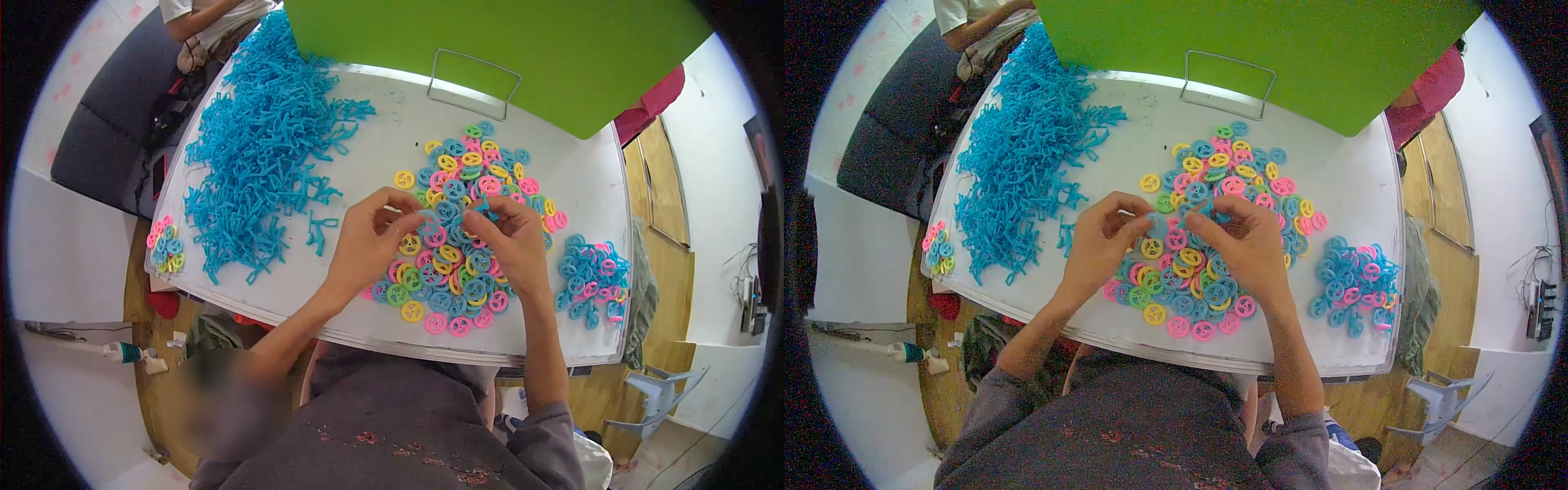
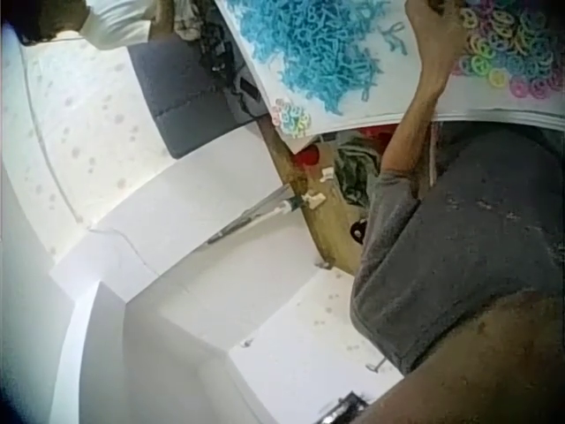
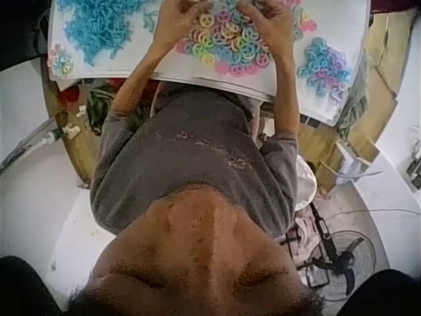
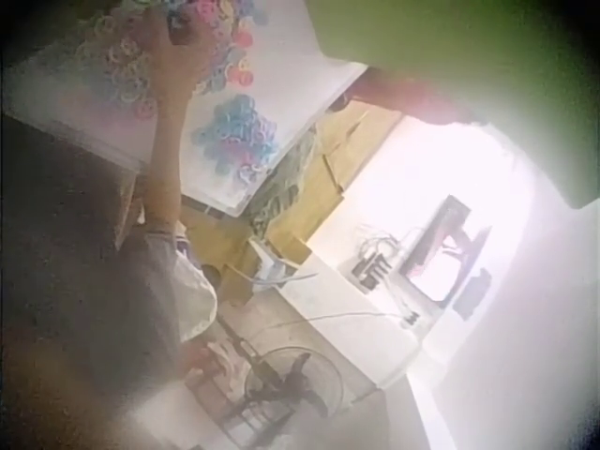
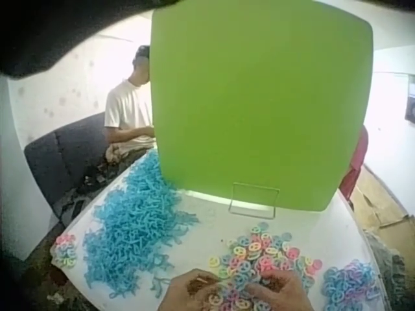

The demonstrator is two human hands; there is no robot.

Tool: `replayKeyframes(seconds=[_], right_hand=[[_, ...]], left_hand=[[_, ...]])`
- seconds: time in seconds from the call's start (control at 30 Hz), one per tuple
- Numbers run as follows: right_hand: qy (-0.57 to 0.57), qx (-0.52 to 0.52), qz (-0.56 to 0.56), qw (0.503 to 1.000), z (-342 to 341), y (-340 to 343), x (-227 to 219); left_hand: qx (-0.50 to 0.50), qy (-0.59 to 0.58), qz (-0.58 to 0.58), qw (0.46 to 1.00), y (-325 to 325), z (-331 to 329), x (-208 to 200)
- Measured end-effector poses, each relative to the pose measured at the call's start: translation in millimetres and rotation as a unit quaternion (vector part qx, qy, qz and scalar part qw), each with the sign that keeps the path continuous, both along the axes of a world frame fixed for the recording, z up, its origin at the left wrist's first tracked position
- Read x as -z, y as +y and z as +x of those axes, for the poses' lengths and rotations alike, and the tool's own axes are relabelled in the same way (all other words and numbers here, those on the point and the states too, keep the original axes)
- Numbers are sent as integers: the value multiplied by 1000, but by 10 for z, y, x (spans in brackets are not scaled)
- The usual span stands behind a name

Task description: Sorting and organizing colorful plastic toy links on a table.

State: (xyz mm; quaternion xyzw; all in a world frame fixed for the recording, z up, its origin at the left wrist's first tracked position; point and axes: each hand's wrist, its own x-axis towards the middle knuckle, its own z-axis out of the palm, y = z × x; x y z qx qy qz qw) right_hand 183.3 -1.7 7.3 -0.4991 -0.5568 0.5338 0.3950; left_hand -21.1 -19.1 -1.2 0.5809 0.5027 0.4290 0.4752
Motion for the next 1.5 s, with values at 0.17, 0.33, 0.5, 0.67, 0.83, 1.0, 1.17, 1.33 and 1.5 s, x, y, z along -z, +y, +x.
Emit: replayKeyframes(seconds=[0.17,0.33,0.5,0.67,0.83,1.0,1.17,1.33,1.5], right_hand=[[91,-34,39,995,-86,-50,-62],[101,-26,38,994,-36,-38,37],[100,-32,48,993,-32,-33,93],[51,-18,45,998,-51,-41,112],[4,-27,51,998,-52,-65,28],[-8,-21,39,999,-53,-71,37],[115,21,-21,993,-119,-76,58],[32,23,25,999,-213,-126,-11],[-93,20,146,985,-173,-125,55]], left_hand=[[-32,-190,-7,981,-67,141,-102],[9,-211,-38,977,-48,144,-93],[6,-222,-38,974,-42,162,-68],[-9,-217,-107,970,-25,133,-71],[-5,-330,-214,919,7,107,-62],[0,-295,-199,934,1,119,-58],[-41,-156,-8,987,-59,223,-70],[-57,-109,24,992,-55,203,-70],[-37,-144,14,989,-39,165,-68]])
